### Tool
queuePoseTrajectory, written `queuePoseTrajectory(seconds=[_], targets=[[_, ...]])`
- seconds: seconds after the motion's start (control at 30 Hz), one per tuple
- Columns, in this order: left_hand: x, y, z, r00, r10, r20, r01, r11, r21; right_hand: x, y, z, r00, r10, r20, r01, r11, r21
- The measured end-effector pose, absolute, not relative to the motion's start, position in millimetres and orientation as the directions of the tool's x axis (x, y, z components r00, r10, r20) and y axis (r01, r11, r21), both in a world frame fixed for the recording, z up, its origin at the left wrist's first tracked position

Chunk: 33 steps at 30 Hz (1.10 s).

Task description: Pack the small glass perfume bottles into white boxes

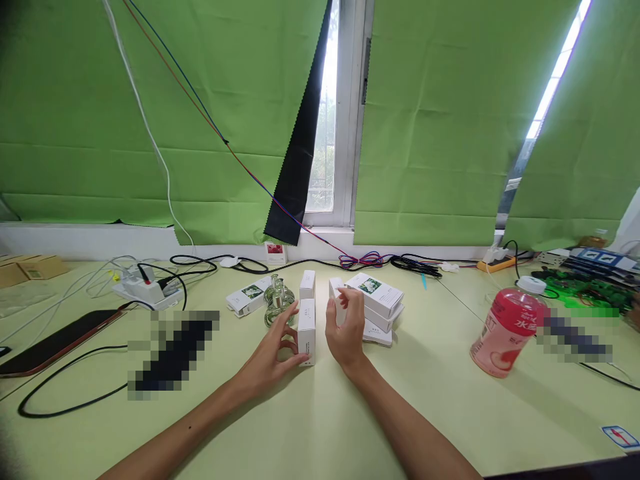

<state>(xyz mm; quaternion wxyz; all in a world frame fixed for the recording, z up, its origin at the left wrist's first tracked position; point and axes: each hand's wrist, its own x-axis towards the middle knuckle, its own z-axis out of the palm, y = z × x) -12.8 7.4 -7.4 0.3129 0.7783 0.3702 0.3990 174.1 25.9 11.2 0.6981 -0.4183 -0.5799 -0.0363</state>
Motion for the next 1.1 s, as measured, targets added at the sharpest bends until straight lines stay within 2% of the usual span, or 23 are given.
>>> queuePoseTrajectory(seconds=[0.13,0.4,0.77,1.1], targets=[[-11,9,-9,0.354,0.855,0.38,0.349,-0.498,0.794,179,35,8,0.319,0.404,0.857,0.621,0.594,-0.511],[-7,11,-16,0.291,0.866,0.406,0.385,-0.494,0.779,182,44,0,0.334,0.499,0.8,0.625,0.518,-0.584],[-6,19,-21,0.318,0.85,0.419,0.387,-0.52,0.761,175,39,0,0.273,0.591,0.759,0.593,0.518,-0.617],[-3,17,-16,0.415,0.816,0.403,0.376,-0.556,0.741,171,34,-1,0.214,0.694,0.687,0.592,0.467,-0.656]])
